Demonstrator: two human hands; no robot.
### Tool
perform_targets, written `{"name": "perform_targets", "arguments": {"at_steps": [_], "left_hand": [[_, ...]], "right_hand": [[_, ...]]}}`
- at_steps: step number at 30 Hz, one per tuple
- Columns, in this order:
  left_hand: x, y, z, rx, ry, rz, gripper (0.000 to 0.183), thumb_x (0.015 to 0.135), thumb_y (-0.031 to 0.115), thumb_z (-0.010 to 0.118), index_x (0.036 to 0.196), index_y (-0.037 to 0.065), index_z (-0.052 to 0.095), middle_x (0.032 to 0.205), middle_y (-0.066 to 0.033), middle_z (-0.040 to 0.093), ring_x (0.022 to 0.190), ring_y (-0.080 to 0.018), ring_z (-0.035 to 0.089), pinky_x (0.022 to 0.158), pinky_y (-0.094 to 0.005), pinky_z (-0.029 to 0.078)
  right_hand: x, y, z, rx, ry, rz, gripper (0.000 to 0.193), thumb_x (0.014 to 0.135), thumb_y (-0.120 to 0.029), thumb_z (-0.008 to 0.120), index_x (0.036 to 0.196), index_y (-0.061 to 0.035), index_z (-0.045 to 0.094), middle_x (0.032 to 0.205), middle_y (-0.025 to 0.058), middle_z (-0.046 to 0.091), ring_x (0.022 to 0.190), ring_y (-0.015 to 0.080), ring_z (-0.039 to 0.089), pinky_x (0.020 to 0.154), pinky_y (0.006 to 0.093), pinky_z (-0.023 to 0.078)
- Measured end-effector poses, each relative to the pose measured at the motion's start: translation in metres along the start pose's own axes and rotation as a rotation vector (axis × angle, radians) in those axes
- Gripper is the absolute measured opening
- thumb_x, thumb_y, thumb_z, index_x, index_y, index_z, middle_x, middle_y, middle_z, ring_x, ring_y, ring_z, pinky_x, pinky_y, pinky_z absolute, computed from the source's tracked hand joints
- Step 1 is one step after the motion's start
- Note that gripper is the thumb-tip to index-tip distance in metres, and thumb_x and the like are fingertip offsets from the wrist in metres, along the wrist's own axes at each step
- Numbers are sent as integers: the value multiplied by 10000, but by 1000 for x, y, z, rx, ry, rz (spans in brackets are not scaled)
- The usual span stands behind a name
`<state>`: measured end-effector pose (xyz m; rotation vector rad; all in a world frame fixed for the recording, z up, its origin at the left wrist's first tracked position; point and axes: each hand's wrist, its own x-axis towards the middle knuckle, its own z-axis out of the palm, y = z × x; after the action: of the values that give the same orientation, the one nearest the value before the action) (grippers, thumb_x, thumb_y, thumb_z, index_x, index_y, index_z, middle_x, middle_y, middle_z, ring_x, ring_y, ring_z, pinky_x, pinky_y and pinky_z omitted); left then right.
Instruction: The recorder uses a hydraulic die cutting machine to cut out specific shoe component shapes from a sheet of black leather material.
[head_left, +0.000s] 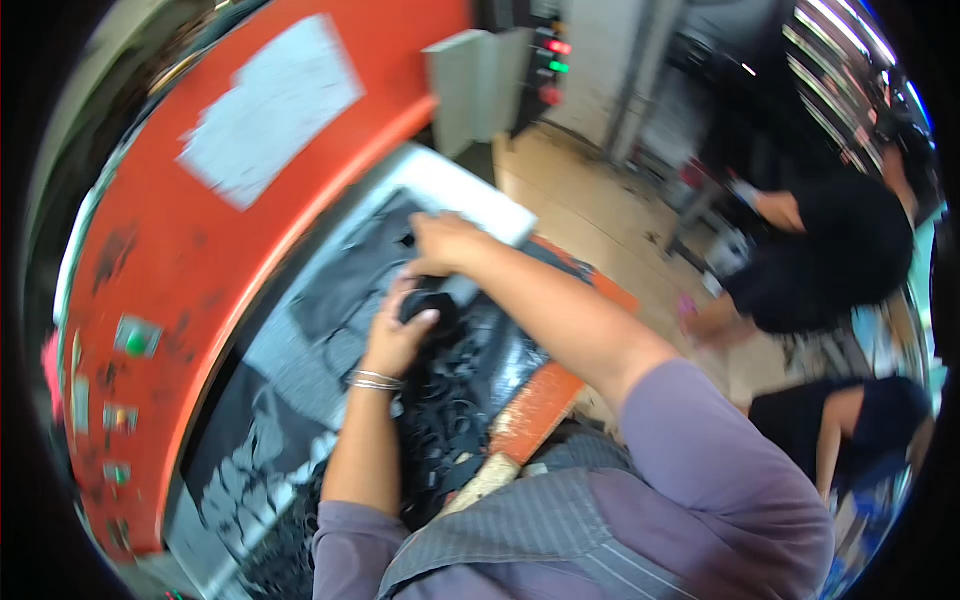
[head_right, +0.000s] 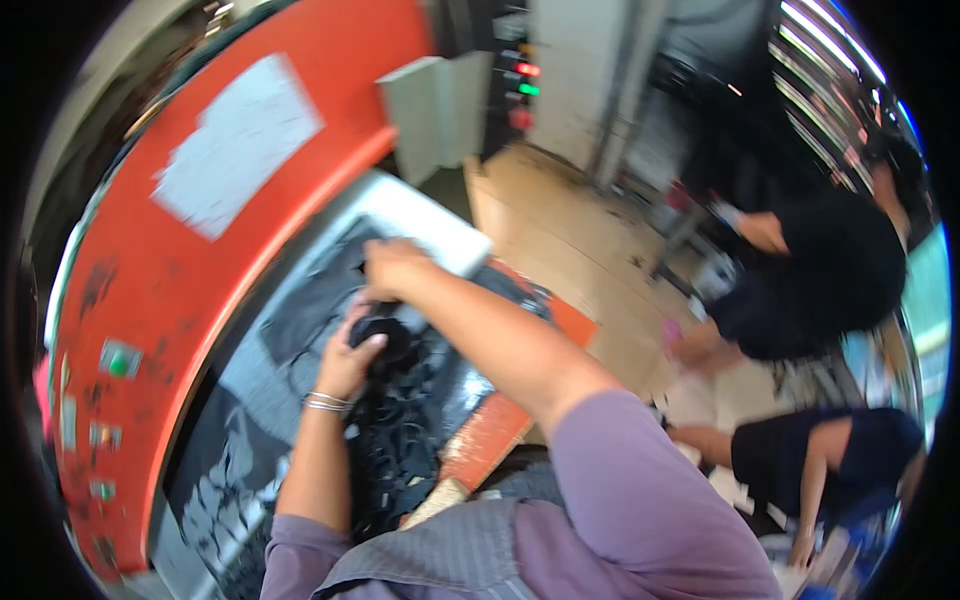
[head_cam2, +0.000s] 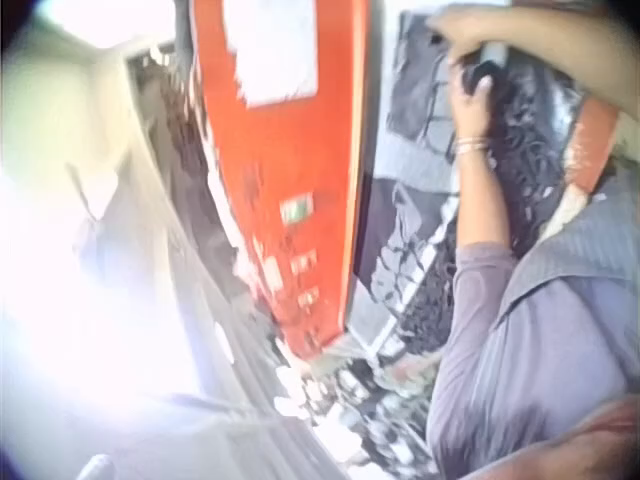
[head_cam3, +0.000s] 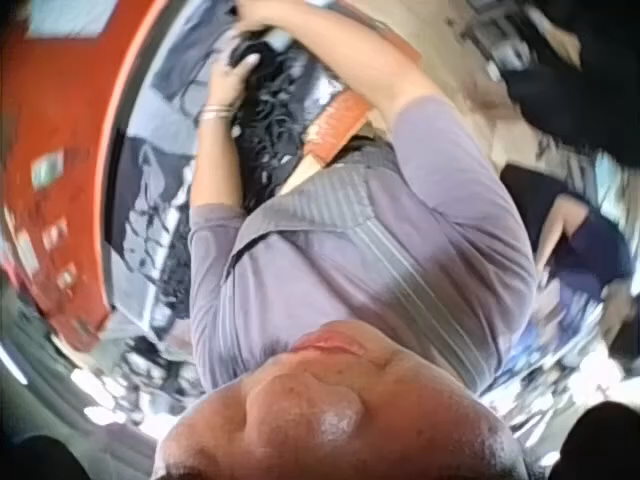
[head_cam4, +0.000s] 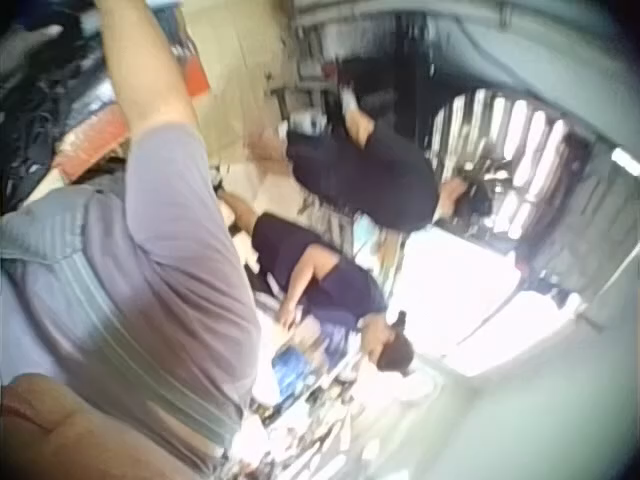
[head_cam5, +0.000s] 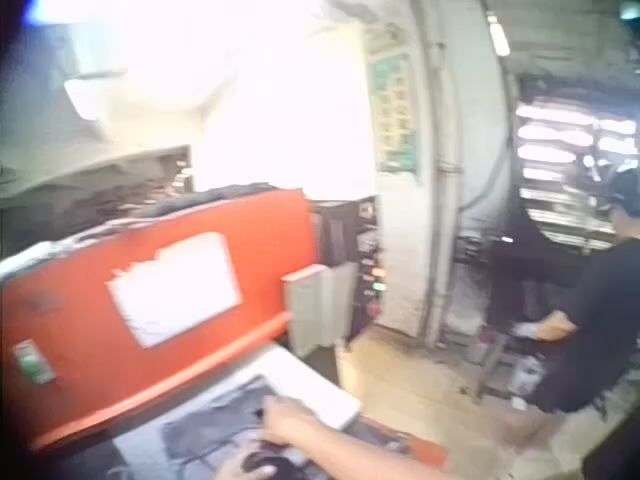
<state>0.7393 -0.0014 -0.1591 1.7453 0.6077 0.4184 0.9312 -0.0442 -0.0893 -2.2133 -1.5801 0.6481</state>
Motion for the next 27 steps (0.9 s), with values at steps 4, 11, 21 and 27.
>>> {"name": "perform_targets", "arguments": {"at_steps": [4, 11, 21, 27], "left_hand": [[-69, 33, 18, -115, -64, 80, 391, 842, 135, 675, 1173, -18, 537, 1291, -152, 567, 1287, -252, 440, 1087, -366, 301], [-189, 16, -8, -1293, 167, -167, 371, 881, 153, 656, 1209, 59, 510, 1161, -172, 604, 1099, -320, 592, 919, -504, 485], [-208, -1, -22, -1468, 275, -113, 506, 915, 115, 598, 1361, -4, 392, 1134, -134, 602, 1064, -262, 608, 914, -452, 494], [-215, -4, -19, -1465, 186, -141, 488, 918, 100, 599, 1355, 5, 404, 1163, -107, 590, 1079, -220, 595, 938, -413, 489]], "right_hand": [[-9, 17, 9, -92, 0, 158, 725, 730, -330, 729, 1337, -60, 440, 1304, 260, 481, 1210, 408, 478, 1024, 441, 411], [8, -32, 9, -66, 33, -290, 774, 673, -142, 723, 1376, -64, 411, 1335, 237, 452, 1216, 397, 438, 1044, 421, 378], [47, -115, 88, -105, -269, -730, 803, 659, -130, 730, 1391, -56, 410, 1321, 176, 495, 1253, 344, 403, 1076, 394, 344], [48, -78, 117, 19, -101, -706, 851, 632, -270, 818, 1392, -156, 453, 1258, 147, 529, 1189, 309, 444, 1009, 405, 349]]}}
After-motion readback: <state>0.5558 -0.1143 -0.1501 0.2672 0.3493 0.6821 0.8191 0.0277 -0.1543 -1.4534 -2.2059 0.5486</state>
